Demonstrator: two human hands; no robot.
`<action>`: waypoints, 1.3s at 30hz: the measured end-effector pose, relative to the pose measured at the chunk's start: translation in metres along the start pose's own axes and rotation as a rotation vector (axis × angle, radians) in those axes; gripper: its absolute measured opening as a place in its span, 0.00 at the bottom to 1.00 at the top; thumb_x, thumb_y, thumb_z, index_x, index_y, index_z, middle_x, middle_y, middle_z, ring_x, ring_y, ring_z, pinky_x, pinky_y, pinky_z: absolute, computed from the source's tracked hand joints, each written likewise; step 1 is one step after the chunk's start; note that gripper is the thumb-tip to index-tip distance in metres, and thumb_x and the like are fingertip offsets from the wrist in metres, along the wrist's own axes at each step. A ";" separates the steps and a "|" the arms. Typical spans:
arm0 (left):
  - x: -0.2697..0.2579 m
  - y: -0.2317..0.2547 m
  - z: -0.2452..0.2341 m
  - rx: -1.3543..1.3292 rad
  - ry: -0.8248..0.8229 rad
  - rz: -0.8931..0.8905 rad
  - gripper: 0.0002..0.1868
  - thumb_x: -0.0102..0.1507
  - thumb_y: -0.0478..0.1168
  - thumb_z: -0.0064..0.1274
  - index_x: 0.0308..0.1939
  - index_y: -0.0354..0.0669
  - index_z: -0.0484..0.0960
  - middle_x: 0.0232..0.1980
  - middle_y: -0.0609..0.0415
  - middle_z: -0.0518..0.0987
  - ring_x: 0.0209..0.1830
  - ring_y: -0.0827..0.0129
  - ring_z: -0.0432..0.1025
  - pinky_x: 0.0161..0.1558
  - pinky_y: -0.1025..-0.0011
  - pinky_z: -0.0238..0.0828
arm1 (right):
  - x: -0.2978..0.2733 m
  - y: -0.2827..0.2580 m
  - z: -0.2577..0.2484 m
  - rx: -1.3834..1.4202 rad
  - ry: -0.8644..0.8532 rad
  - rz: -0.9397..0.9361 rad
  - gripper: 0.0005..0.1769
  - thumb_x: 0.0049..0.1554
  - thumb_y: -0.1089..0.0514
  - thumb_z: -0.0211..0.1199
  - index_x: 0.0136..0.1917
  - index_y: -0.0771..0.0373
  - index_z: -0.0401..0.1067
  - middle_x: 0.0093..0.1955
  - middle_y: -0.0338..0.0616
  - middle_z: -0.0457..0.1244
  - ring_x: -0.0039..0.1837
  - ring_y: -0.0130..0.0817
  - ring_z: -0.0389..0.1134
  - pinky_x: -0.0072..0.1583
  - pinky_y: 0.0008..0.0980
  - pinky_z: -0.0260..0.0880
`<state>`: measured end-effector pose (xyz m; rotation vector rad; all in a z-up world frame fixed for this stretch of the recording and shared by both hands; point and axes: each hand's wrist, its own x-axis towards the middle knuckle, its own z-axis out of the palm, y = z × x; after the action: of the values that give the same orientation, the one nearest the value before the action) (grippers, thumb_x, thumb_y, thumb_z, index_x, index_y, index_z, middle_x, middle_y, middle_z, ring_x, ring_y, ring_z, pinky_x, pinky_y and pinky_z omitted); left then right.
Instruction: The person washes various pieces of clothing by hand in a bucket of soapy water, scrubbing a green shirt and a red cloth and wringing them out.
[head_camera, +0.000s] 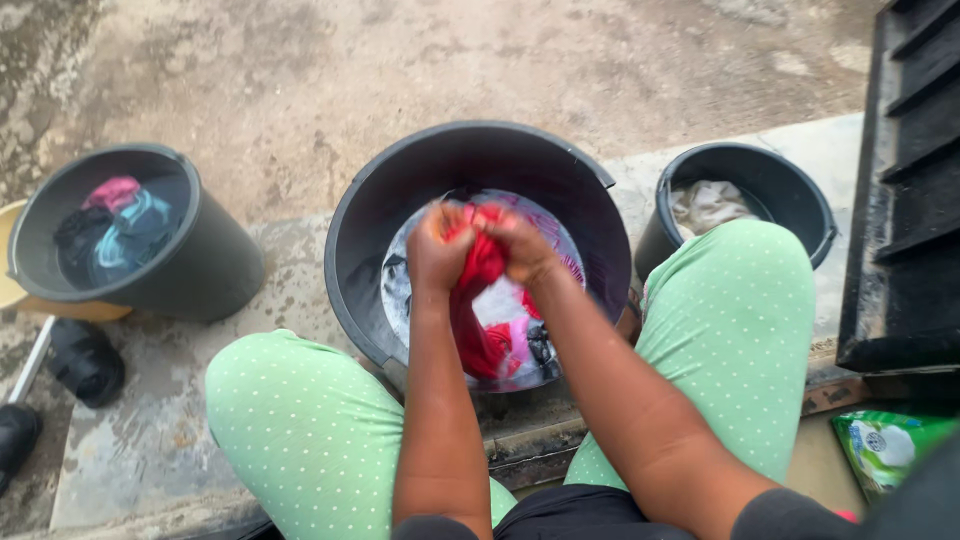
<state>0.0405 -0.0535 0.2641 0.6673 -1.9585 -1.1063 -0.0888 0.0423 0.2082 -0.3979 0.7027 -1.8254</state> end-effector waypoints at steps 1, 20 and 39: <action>0.009 0.023 -0.006 -0.101 0.040 0.040 0.07 0.60 0.37 0.61 0.37 0.39 0.80 0.30 0.54 0.80 0.30 0.75 0.73 0.35 0.74 0.71 | 0.001 -0.019 0.012 -0.028 -0.067 -0.087 0.09 0.60 0.64 0.71 0.52 0.61 0.72 0.51 0.43 0.68 0.54 0.33 0.71 0.58 0.35 0.73; -0.025 -0.229 0.069 -0.435 0.301 -0.664 0.06 0.64 0.35 0.58 0.42 0.37 0.79 0.33 0.52 0.81 0.25 0.72 0.75 0.30 0.76 0.73 | -0.006 0.214 -0.192 -1.857 0.262 -0.032 0.15 0.50 0.66 0.62 0.51 0.54 0.75 0.74 0.50 0.58 0.76 0.55 0.57 0.71 0.50 0.60; -0.094 -0.219 0.099 -0.332 -0.109 -1.361 0.21 0.69 0.58 0.41 0.56 0.50 0.74 0.44 0.49 0.79 0.34 0.50 0.79 0.37 0.50 0.76 | 0.057 0.113 -0.138 -0.423 0.552 0.340 0.12 0.46 0.70 0.62 0.44 0.60 0.75 0.43 0.49 0.69 0.45 0.46 0.72 0.48 0.46 0.77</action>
<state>0.0266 -0.0444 0.0070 1.8586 -1.1638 -2.1790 -0.1062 -0.0004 0.0264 -0.0263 1.4565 -1.4553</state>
